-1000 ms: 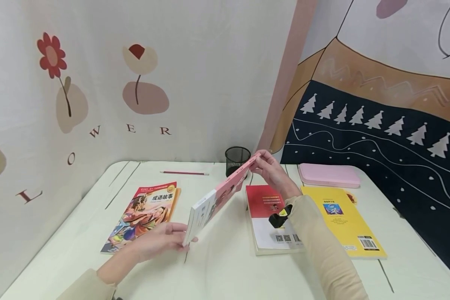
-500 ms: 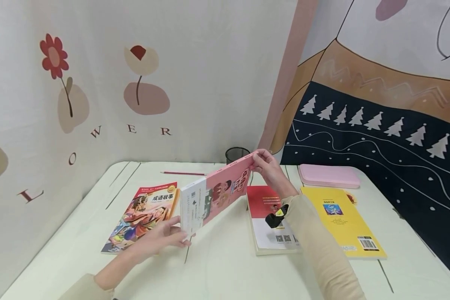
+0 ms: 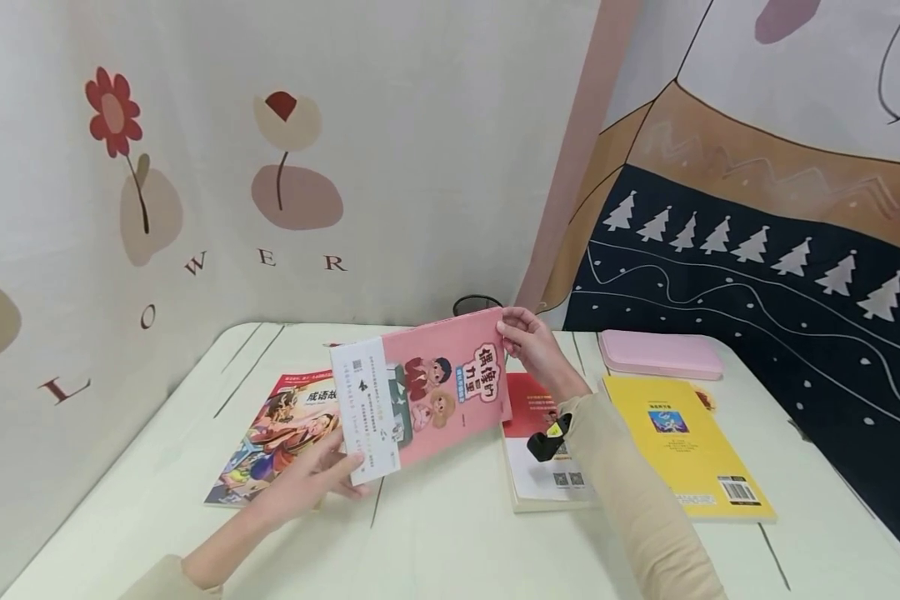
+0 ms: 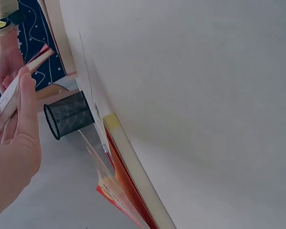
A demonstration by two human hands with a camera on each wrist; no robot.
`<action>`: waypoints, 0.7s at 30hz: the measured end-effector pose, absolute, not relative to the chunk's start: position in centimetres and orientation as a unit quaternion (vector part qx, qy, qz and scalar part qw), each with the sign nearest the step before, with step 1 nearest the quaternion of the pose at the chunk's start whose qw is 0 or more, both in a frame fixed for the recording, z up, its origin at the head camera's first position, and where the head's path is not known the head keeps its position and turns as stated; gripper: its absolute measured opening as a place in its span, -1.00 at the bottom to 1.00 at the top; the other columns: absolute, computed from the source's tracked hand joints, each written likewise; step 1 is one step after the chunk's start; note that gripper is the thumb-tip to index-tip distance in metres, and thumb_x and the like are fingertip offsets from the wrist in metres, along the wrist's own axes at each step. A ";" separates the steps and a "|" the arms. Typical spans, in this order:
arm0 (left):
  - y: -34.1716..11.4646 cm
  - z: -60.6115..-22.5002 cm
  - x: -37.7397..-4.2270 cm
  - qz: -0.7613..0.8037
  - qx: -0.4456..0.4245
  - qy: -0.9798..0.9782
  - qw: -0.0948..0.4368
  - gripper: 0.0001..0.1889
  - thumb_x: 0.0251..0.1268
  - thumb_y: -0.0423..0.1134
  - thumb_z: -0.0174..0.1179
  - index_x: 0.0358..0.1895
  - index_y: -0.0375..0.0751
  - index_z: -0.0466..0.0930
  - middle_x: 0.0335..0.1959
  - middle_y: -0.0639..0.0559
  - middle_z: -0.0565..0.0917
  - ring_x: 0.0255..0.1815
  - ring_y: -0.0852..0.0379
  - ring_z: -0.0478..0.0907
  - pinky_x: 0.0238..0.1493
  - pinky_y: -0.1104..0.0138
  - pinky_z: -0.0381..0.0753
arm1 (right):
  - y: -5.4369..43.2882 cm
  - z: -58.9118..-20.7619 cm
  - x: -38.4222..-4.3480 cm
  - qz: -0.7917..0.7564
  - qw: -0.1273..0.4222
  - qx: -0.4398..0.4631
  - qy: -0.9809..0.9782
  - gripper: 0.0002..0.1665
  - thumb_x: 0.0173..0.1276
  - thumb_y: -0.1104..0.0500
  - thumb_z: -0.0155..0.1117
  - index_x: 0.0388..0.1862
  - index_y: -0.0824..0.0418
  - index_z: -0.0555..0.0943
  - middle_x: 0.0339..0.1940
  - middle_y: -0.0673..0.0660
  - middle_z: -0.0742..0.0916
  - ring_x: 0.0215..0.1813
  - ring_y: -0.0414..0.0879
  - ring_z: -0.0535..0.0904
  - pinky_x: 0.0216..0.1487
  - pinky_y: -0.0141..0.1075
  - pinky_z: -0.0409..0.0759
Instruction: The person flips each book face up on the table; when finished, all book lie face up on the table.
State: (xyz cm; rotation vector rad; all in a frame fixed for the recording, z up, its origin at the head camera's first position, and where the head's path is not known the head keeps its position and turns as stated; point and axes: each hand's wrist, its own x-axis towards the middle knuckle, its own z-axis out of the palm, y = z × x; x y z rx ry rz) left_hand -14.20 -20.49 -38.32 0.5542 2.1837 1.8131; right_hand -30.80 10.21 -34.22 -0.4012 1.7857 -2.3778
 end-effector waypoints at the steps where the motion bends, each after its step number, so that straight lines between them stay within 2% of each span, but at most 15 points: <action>1: -20.5 -38.3 -14.2 0.630 0.193 0.742 0.126 -0.41 0.34 -0.27 -0.09 0.34 -0.31 -0.12 0.03 -0.42 0.36 -0.29 -0.23 0.54 -0.30 0.12 0.56 | 10.3 -34.3 -30.8 -0.785 0.071 -0.132 0.601 -0.79 0.27 0.31 0.08 -0.11 0.20 0.43 -0.34 0.09 0.58 -0.48 -0.18 0.39 -0.46 -0.50 0.40; 7: -20.7 -38.1 -14.1 0.661 0.187 0.713 0.139 -0.39 0.34 -0.27 -0.10 0.36 -0.25 -0.16 0.03 -0.40 0.40 -0.29 -0.31 0.52 -0.27 0.07 0.54 | 11.0 -35.2 -30.7 -0.709 0.087 -0.151 0.684 -0.55 0.23 0.17 0.17 0.10 0.07 0.34 -0.10 0.12 0.55 -0.22 -0.08 0.40 -0.36 -0.41 0.34; 11: -20.8 -38.1 -14.2 0.665 0.159 0.714 0.151 -0.40 0.35 -0.20 -0.11 0.37 -0.17 -0.15 -0.02 -0.28 0.48 -0.31 -0.27 0.54 -0.23 0.10 0.54 | 11.6 -35.9 -30.8 -0.652 0.118 -0.189 0.725 -0.37 0.21 0.14 0.20 0.24 -0.09 0.24 -0.03 0.16 0.51 -0.06 0.00 0.39 -0.14 -0.26 0.37; 14: -20.9 -38.2 -14.2 0.673 0.147 0.707 0.159 -0.41 0.36 -0.17 -0.13 0.37 -0.10 -0.15 0.00 -0.22 0.48 -0.27 -0.25 0.53 -0.22 0.09 0.53 | 11.9 -36.3 -30.8 -0.621 0.151 -0.220 0.737 -0.23 0.19 0.14 0.21 0.32 -0.21 0.12 -0.01 0.19 0.47 0.05 0.03 0.36 0.06 -0.08 0.31; 17: -20.9 -38.3 -14.2 0.680 0.138 0.700 0.166 -0.40 0.36 -0.16 -0.13 0.38 -0.06 -0.16 0.01 -0.20 0.47 -0.25 -0.23 0.53 -0.21 0.08 0.52 | 12.1 -36.5 -30.6 -0.599 0.174 -0.238 0.744 -0.14 0.17 0.16 0.21 0.34 -0.29 0.03 0.00 0.19 0.43 0.08 0.04 0.32 0.10 -0.02 0.26; 21: -21.0 -38.3 -14.2 0.684 0.117 0.698 0.176 -0.37 0.34 -0.13 -0.10 0.38 -0.10 -0.18 -0.03 -0.21 0.49 -0.26 -0.19 0.54 -0.18 0.11 0.51 | 12.0 -36.5 -30.4 -0.593 0.189 -0.228 0.749 -0.10 0.12 0.18 0.22 0.31 -0.38 0.02 0.01 0.16 0.42 0.07 0.03 0.33 0.07 -0.04 0.31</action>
